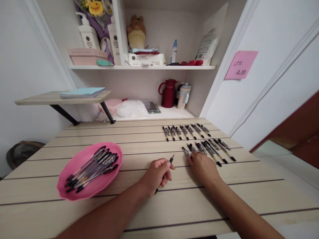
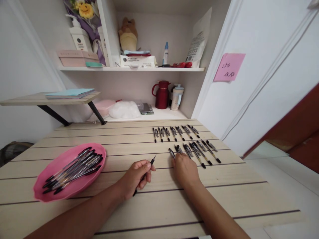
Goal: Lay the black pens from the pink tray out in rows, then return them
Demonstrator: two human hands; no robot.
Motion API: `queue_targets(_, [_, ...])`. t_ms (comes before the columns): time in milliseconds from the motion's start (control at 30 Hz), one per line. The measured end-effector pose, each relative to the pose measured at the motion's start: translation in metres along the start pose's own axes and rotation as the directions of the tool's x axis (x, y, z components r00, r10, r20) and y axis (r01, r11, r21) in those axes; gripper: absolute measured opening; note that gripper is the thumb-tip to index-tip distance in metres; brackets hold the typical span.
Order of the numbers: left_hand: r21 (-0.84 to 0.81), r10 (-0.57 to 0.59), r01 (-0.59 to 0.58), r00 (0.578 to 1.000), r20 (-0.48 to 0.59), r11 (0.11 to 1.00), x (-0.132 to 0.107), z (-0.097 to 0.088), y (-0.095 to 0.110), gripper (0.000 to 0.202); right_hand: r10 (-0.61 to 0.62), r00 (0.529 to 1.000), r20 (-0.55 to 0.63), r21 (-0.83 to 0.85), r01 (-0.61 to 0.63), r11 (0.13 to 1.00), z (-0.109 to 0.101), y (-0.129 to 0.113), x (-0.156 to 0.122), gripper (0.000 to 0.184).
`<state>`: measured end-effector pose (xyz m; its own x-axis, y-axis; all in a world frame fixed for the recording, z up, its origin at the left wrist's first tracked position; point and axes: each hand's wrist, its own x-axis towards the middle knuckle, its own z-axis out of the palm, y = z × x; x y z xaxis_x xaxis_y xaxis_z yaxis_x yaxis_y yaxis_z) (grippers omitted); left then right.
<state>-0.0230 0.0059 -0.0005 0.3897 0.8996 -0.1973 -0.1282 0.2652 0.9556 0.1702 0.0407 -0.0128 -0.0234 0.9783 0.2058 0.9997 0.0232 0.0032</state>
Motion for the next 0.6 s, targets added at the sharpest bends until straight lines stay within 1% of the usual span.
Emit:
queue_targets(267, [0.000, -0.008, 0.008, 1.000, -0.015, 1.000, 0.0003, 0.0001, -0.0005, 0.029, 0.024, 1.000, 0.010, -0.013, -0.024, 1.000, -0.0002, 0.0028, 0.0025, 0.028])
queue_targets(600, [0.008, -0.001, 0.001, 1.000, 0.001, 1.000, 0.0005, -0.0005, 0.0003, 0.027, 0.039, 0.999, 0.002, -0.001, -0.039, 0.999, -0.0006, 0.0032, 0.0032, 0.027])
